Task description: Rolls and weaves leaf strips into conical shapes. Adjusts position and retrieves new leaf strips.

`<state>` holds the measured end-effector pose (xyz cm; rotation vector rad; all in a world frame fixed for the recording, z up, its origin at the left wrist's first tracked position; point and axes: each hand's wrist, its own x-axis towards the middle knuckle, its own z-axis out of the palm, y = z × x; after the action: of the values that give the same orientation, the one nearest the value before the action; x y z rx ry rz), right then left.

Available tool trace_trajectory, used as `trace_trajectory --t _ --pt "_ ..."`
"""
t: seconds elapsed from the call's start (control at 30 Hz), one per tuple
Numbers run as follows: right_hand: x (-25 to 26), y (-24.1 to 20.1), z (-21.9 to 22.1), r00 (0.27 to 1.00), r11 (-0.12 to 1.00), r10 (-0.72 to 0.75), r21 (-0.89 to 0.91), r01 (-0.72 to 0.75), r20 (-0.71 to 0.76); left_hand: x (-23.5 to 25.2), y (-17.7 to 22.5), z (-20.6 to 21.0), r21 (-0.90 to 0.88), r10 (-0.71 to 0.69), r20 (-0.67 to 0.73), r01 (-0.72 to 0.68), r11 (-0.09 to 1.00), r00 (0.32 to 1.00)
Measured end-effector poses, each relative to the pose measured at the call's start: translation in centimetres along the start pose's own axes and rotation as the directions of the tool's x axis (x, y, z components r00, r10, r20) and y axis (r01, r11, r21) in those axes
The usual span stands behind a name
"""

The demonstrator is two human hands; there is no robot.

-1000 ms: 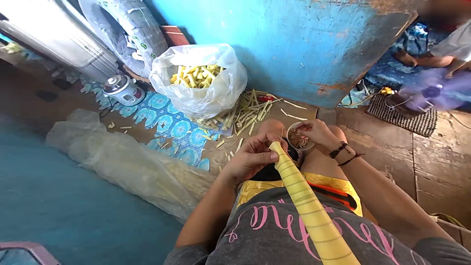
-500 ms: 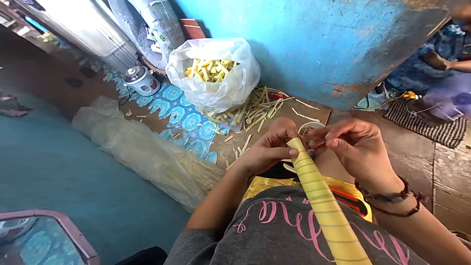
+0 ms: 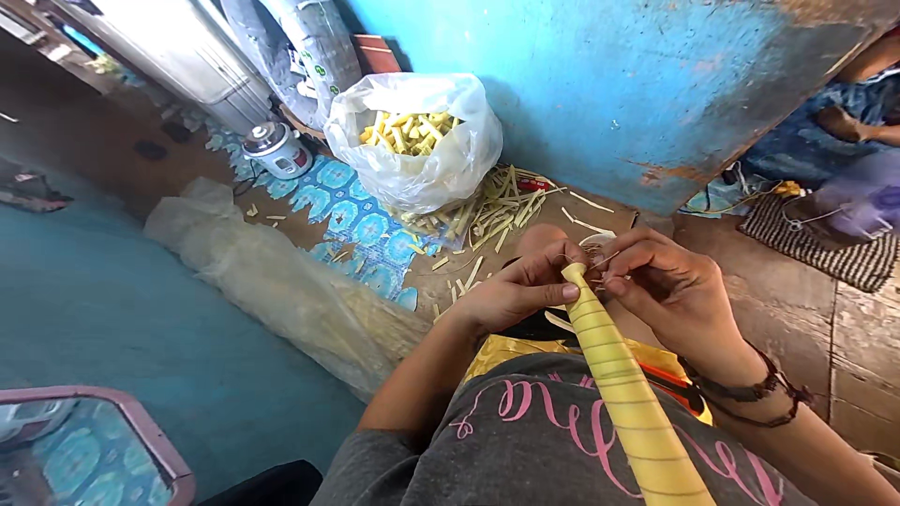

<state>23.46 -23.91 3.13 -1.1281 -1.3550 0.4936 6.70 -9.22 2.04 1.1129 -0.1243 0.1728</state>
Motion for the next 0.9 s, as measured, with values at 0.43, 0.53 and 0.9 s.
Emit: trace_trajectory --t 0.43,0.53,0.9 --pt "0.0 -0.9 0.1 0.999 0.988 0.044 -0.146 -0.041 0.022 0.2 0.3 0.6 0.211 -0.027 0.000 0.027 0.977 1.000" --pt "-0.1 -0.5 0.2 0.999 0.983 0.036 -0.183 -0.032 0.015 0.3 0.1 0.9 0.238 -0.051 -0.016 0.053 0.970 0.999" --pt "-1.7 3.0 -3.1 0.982 0.966 0.147 -0.196 -0.168 -0.120 -2.7 2.5 -15.9 0.151 0.156 -0.911 -0.044 0.988 0.381"
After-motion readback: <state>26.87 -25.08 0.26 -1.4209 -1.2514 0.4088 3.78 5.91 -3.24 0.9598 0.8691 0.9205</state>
